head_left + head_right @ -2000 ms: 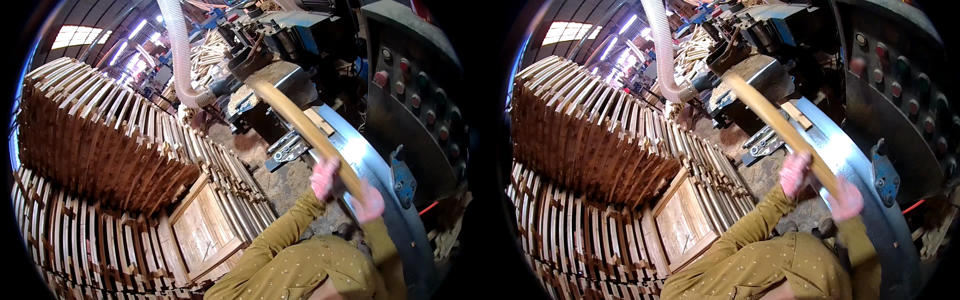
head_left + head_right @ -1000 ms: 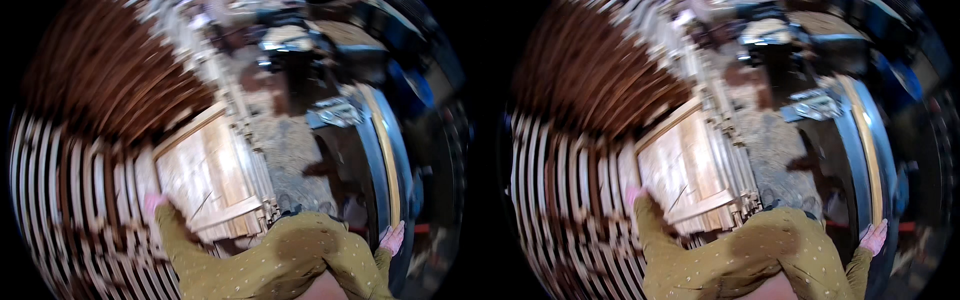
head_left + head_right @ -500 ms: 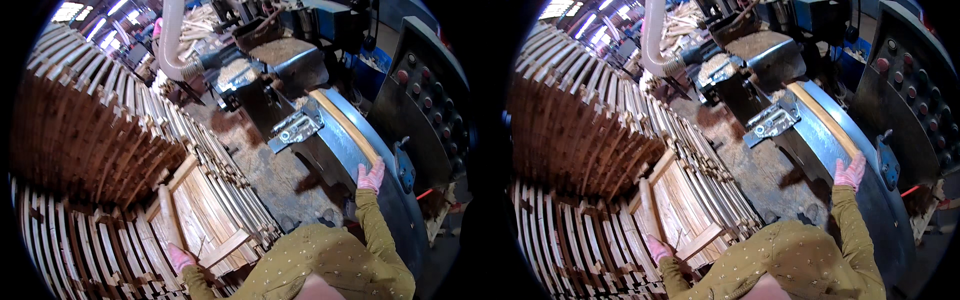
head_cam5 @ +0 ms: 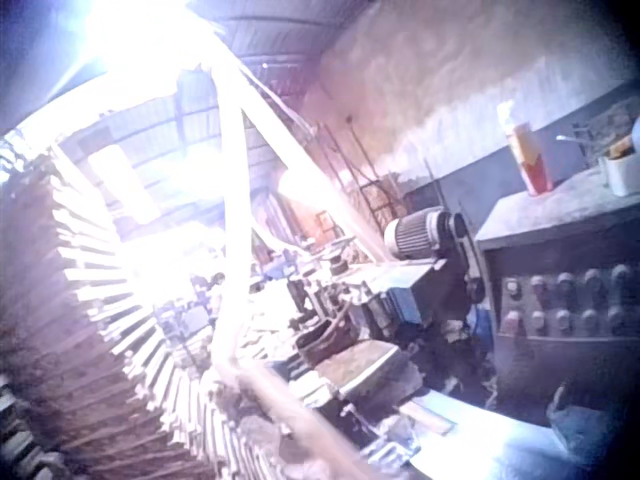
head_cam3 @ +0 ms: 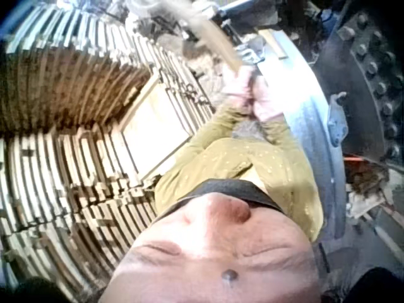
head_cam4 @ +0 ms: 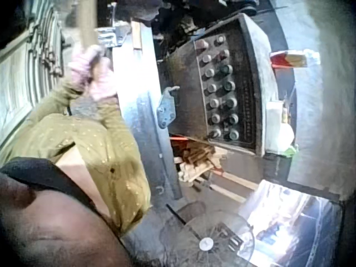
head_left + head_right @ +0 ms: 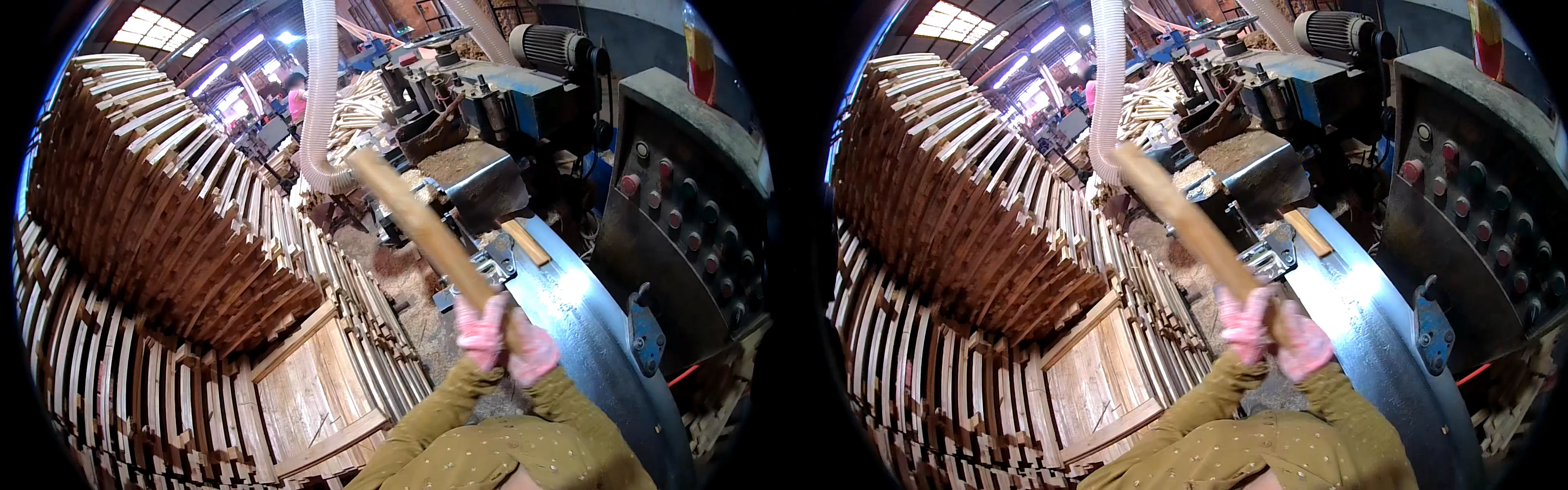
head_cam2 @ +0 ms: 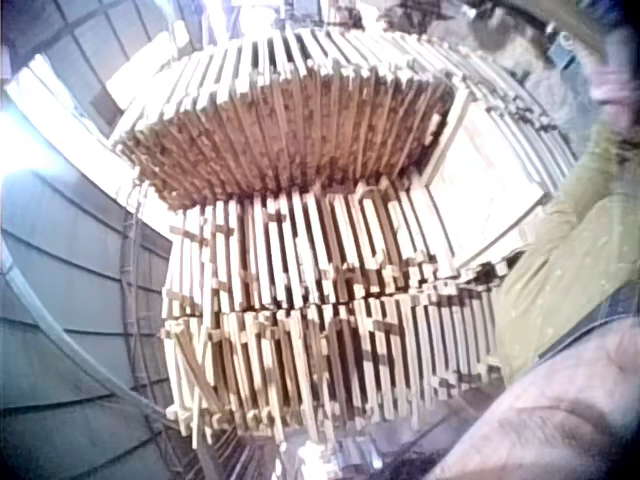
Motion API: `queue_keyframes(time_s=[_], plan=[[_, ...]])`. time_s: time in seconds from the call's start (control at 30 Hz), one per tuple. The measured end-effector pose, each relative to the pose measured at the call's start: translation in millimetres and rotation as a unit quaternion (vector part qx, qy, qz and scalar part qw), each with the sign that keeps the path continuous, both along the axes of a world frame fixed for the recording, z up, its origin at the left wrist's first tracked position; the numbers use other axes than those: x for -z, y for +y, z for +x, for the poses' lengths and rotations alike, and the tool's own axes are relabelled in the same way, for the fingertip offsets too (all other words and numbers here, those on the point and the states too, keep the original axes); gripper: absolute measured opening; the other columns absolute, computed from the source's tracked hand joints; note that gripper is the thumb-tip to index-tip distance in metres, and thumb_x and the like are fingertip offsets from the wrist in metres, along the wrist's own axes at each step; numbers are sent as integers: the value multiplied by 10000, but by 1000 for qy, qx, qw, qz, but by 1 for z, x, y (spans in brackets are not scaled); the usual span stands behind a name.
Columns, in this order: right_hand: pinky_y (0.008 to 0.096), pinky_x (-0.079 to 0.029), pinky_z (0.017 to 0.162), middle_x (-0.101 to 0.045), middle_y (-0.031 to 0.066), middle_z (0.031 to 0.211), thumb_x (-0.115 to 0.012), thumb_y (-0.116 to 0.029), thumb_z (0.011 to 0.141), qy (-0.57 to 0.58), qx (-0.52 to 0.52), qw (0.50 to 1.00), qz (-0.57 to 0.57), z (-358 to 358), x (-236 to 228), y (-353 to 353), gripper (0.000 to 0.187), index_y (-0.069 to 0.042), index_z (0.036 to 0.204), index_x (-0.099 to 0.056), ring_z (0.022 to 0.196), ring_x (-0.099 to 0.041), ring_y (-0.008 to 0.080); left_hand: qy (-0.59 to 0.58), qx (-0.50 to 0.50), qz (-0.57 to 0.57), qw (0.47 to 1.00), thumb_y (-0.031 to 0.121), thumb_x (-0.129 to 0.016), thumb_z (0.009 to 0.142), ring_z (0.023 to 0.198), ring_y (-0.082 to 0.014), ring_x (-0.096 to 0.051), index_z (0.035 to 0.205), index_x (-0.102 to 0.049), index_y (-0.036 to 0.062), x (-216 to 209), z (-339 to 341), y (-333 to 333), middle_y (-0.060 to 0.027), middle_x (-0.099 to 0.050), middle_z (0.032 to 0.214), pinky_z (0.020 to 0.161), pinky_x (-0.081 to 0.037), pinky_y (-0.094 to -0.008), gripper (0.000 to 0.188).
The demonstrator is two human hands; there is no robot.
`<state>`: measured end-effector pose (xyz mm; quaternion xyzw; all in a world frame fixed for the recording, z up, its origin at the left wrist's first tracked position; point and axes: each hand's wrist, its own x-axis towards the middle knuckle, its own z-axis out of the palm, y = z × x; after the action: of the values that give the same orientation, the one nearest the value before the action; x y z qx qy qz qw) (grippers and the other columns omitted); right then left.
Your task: The person feeds thin wooden strips into a planer machine one by one to smooth their surfaces. After processing, the person collects the finished strips and stacks them on a metal table alongside other processed pieces.
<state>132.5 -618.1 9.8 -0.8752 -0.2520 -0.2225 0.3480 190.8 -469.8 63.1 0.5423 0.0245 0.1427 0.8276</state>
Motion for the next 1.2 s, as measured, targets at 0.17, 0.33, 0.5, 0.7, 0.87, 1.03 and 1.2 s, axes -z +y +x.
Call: queue_keyframes(time_s=[0.17, 0.33, 0.5, 0.7, 0.87, 1.03, 1.2], plan=[[469, -500, 750, -603, 268, 1104, -776, -223, 696, -59, 124, 981, -140, -93, 19, -132, 749, 87, 1308, -477, 871, -601, 400, 104, 355, 24, 929, 271, -617, 940, 936, -165, -592, 1376, -397, -10, 81, -35, -33, -88, -613, 1089, 819, -511, -296, 563], [505, -451, 884, -566, 293, 1174, -728, -216, 712, 142, 214, 934, -249, -216, 29, -217, 796, 112, 1359, -400, 963, -577, 449, 136, 303, 84, 939, 296, -620, 938, 1150, -226, -561, 1379, -396, -14, 104, -44, 8, -176, -544, 1299, 968, -472, -335, 584], [445, -485, 788, -597, 291, 1124, -693, -146, 761, -38, 212, 970, -109, -87, 33, -155, 698, 106, 1353, -423, 877, -599, 428, 139, 137, 87, 977, 169, -611, 939, 1117, -210, -568, 1359, -429, -17, 88, -46, 76, -153, -579, 1235, 968, -462, -321, 493], [477, -477, 774, -613, 228, 972, -709, -247, 796, -117, 243, 960, -79, 98, 50, -59, 786, -29, 1454, -338, 835, -593, 399, 72, -123, 301, 943, 76, -594, 927, 936, -166, -599, 1282, -516, 34, 78, -94, 252, -75, -616, 1044, 821, -523, -268, 366], [458, -460, 887, -597, 209, 1128, -728, -314, 773, 59, 240, 959, -139, 123, 66, -34, 814, -76, 1452, -346, 991, -585, 375, 437, -331, 385, 743, 86, -555, 886, 1277, -353, -463, 1433, -314, -6, 51, -172, 411, -234, -470, 1373, 1083, -398, -398, 604], [438, -397, 1000, -545, 224, 1278, -686, -251, 817, 157, 335, 913, -174, -24, 38, -50, 745, -6, 1435, -350, 1151, -522, 379, 735, -314, 533, 279, 170, -746, 768, 731, -220, -702, 1208, -553, 97, 13, -241, 494, -99, -700, 916, 600, -583, -311, 485], [488, -429, 941, -515, 336, 1176, -610, -392, 824, 264, 648, 684, -207, -205, 48, -118, 734, -1, 1394, -364, 1081, -512, 472, 635, -408, 630, 183, 134, -571, 886, 946, -249, -666, 1210, -552, 115, 80, -324, 599, -80, -661, 1048, 775, -554, -348, 326]])
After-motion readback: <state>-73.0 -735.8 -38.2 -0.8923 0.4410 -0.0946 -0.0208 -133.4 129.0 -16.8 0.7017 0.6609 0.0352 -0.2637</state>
